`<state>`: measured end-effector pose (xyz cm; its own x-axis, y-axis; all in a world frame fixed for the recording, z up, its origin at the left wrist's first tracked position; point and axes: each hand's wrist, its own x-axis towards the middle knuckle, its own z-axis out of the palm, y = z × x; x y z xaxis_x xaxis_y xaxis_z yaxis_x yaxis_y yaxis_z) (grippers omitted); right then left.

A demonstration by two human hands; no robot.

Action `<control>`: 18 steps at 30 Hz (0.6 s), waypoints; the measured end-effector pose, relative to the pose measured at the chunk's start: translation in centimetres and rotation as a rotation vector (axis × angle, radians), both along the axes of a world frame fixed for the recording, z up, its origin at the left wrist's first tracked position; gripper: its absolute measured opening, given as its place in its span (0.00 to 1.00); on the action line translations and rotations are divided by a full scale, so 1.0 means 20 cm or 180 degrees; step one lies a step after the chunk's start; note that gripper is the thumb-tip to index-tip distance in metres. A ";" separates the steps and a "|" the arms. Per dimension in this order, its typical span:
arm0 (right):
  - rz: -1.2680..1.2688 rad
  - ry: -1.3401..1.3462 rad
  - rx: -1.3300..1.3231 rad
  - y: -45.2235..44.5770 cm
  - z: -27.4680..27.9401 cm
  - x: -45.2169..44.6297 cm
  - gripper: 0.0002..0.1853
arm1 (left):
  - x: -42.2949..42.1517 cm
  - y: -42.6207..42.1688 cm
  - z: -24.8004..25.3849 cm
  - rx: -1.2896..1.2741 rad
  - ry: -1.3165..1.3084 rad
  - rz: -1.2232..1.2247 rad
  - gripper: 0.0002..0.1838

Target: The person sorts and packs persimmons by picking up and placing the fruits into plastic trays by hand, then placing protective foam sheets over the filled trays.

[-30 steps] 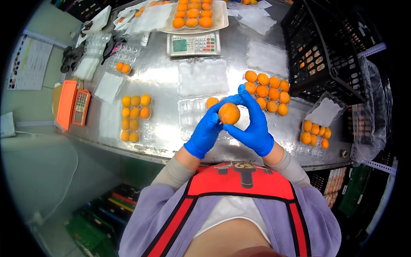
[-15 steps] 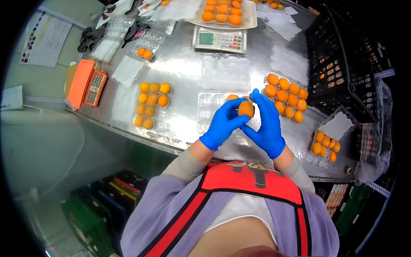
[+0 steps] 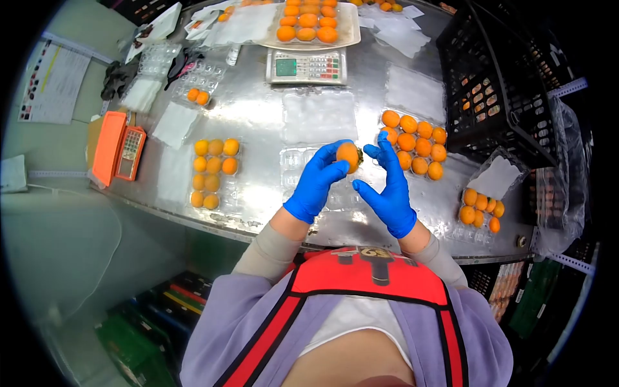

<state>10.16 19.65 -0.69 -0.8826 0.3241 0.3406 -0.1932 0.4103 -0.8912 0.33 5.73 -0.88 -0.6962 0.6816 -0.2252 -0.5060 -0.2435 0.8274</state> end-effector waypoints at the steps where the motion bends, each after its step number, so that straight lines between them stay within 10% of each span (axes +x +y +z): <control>1: 0.0029 -0.0074 -0.0103 0.00 0.00 0.00 0.45 | 0.02 0.01 0.00 -0.0007 -0.0036 -0.0046 0.28; 18: 0.0132 0.0025 -0.0571 0.02 0.04 -0.02 0.46 | 0.01 0.01 0.01 -0.0007 -0.0265 -0.0390 0.30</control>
